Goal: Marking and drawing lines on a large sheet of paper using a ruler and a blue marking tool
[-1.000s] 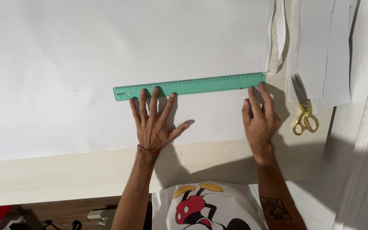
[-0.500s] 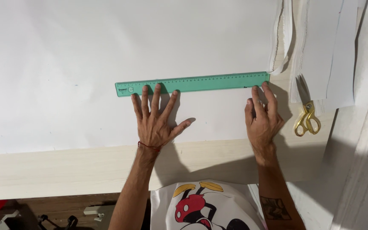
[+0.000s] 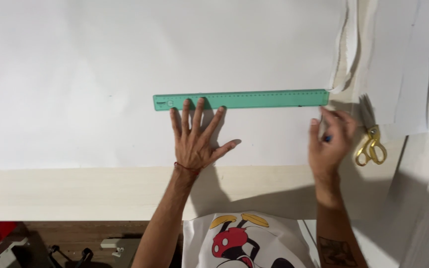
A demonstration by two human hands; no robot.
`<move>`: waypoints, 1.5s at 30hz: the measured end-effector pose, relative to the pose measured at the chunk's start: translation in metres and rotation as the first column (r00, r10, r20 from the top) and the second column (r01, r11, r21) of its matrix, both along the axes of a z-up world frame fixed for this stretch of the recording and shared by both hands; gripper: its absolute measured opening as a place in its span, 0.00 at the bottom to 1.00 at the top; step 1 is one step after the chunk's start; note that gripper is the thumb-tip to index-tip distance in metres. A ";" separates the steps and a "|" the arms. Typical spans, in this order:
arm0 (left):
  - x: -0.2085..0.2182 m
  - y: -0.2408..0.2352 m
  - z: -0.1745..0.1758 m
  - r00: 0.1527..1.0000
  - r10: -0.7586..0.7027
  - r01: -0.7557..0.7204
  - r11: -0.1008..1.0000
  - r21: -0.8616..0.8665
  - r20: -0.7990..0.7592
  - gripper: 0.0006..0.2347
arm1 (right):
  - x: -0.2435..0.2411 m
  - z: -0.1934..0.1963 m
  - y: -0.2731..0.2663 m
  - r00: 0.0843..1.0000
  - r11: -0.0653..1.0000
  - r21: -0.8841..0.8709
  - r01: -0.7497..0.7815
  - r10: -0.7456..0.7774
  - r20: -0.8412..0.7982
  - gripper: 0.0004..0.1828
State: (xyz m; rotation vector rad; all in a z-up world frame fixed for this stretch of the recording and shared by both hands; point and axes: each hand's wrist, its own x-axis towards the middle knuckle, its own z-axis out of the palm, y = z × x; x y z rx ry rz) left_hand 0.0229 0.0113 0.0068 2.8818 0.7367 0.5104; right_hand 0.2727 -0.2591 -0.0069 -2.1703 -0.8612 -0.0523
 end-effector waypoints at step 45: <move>-0.007 -0.002 0.004 1.000 -0.005 0.005 1.000 0.026 0.016 0.39 | -0.001 0.009 0.024 0.955 0.997 -0.042 -0.059 0.069 0.289 0.10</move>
